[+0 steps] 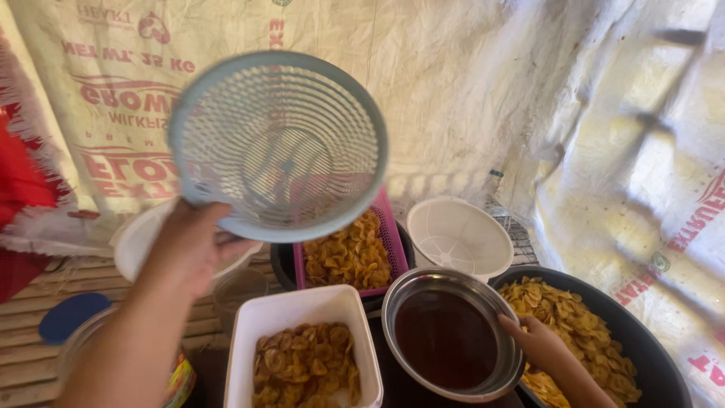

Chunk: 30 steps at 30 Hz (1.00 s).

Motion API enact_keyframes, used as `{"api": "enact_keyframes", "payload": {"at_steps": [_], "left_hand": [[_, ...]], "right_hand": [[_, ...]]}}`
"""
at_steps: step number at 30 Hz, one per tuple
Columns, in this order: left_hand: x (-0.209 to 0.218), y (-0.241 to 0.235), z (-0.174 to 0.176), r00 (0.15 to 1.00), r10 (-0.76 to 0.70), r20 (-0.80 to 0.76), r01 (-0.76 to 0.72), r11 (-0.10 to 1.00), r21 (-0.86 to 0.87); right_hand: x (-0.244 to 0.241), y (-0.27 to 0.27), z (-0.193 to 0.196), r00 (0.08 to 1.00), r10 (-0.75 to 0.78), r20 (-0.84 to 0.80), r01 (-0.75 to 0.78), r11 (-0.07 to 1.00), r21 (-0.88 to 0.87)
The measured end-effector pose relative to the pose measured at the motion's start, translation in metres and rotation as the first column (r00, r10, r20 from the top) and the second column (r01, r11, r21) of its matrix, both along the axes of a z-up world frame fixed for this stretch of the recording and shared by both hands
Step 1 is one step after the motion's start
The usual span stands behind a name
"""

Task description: The person scoops a dark liquid from a jar using a green spoon and pours it over a container of yellow chips. They shake the container to mix the contents, then transfer the chips into a pink basket. The person pours the remaining liquid from a metal bowl into the jar and repeats the scooping and mixing process with another batch of chips.

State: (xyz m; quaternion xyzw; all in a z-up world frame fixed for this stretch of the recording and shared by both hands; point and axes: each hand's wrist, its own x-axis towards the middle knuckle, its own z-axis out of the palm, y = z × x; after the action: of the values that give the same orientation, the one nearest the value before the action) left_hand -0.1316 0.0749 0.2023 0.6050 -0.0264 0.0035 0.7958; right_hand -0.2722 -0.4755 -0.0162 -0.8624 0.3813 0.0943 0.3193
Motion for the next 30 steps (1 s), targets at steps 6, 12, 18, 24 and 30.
{"api": "enact_keyframes", "payload": {"at_steps": [6,12,18,24,30], "left_hand": [[-0.041,0.081,0.009,0.976,0.186,0.112,-0.189,0.982,0.012],[-0.052,0.120,-0.002,0.958,0.266,0.108,-0.271,0.962,0.032],[-0.054,0.137,-0.016,0.944,0.317,0.090,-0.321,0.947,0.030],[-0.050,0.159,-0.036,0.921,0.370,0.118,-0.365,0.929,-0.061],[-0.053,0.178,-0.071,0.842,0.512,0.169,-0.443,0.836,-0.325]], "right_hand": [[-0.016,-0.003,-0.053,0.944,-0.190,0.268,0.022,0.850,0.526],[-0.014,-0.001,-0.047,0.894,-0.340,0.290,0.104,0.789,0.605],[0.010,-0.024,-0.019,0.896,-0.220,0.386,0.038,0.904,0.427],[0.050,-0.012,0.071,0.888,-0.119,0.444,-0.009,0.962,0.274],[0.078,0.059,0.156,0.884,-0.026,0.467,-0.136,0.941,0.310]]}}
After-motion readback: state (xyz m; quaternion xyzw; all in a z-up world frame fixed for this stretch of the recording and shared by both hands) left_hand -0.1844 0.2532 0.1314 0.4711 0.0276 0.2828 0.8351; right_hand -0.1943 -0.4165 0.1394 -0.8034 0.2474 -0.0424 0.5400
